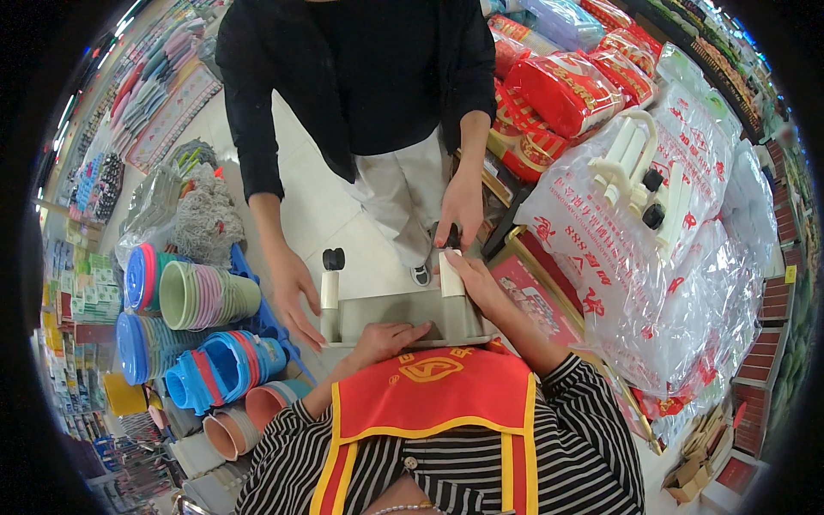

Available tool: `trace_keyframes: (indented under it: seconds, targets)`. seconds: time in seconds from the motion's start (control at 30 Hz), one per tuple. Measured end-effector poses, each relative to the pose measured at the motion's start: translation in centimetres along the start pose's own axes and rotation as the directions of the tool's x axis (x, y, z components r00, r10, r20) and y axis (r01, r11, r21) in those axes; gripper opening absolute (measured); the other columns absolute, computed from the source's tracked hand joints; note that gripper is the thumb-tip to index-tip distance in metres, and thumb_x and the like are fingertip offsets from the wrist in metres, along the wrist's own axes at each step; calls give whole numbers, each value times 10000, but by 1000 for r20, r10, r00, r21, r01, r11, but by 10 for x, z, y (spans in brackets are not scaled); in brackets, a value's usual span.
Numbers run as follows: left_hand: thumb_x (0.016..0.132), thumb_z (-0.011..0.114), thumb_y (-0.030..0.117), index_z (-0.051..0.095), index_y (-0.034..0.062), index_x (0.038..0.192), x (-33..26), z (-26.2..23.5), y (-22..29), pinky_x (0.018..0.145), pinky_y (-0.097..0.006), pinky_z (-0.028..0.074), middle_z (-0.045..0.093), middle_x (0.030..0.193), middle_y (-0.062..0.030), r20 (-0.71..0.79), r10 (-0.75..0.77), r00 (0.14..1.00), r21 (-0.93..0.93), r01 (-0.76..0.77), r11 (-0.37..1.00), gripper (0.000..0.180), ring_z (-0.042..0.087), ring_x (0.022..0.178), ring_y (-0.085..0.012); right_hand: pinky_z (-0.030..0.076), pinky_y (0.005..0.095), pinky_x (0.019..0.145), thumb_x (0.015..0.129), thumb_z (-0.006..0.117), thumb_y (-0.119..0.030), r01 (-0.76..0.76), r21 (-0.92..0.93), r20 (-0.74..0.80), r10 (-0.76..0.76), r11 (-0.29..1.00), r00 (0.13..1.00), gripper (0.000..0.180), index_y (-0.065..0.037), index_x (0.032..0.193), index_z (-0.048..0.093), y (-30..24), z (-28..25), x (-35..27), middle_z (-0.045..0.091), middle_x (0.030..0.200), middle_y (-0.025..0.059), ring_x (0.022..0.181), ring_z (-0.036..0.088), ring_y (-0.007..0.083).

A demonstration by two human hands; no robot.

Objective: The person assembles a dustpan by inserting two caster wheels into the base and securing them with black caps. They then hand the assembled dustpan to another person and continue adjusting the wheels.

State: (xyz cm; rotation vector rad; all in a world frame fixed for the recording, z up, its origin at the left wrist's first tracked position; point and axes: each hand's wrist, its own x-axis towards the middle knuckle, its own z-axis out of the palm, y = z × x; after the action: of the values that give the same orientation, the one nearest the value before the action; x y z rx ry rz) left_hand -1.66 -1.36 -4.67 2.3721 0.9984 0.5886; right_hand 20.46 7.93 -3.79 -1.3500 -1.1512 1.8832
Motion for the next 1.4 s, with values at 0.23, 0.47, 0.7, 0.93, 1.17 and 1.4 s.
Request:
trace_keyframes:
  seconds: [0.23,0.47,0.7,0.93,1.17,1.4]
  targets:
    - [775,665,122,556,119,1276,11,-26,10,635,-291,481,586,821,-91,167,-91,982,-301,139,943,513,590,693,-264,433,237,621,948,393,-476,-25,8,-30,26,1000,999,547,12,928,639,3,7,-5,606,741,50,663,566,121]
    - [861,636,145,615,56,1162,10,-35,-8,666,-275,456,596,875,-62,104,-166,981,-628,195,753,315,561,779,-145,426,240,626,945,404,-484,12,-51,-25,-13,999,1000,551,14,928,640,3,11,-11,596,747,43,669,553,120]
    - [985,439,269,597,-34,1092,73,4,-27,735,-327,473,643,849,-181,14,-568,823,-659,435,614,358,619,769,-265,412,232,643,945,465,-469,61,-47,-22,-62,997,998,527,27,886,636,21,5,-3,587,766,27,700,517,90]
    - [1004,357,322,590,-3,1020,81,15,-15,654,-421,466,631,808,-217,68,-494,867,-347,485,803,400,605,719,-394,400,233,610,942,489,-464,118,-60,-99,-124,991,987,545,54,842,626,17,6,-10,570,738,14,675,492,80]
    - [990,355,351,582,-25,994,98,6,-9,712,-462,445,611,817,-243,167,-369,915,-128,391,912,439,586,844,-411,438,261,793,975,410,-385,153,39,-136,-147,987,980,473,27,1115,595,28,-15,-7,634,960,81,862,583,144]
    - [895,569,191,585,-24,1073,93,-13,3,873,-428,461,605,1123,-182,-230,-96,968,16,102,995,280,559,1073,-354,450,257,760,977,417,-424,177,243,-203,-128,954,971,473,-1,1062,609,13,-24,9,619,915,62,828,579,133]
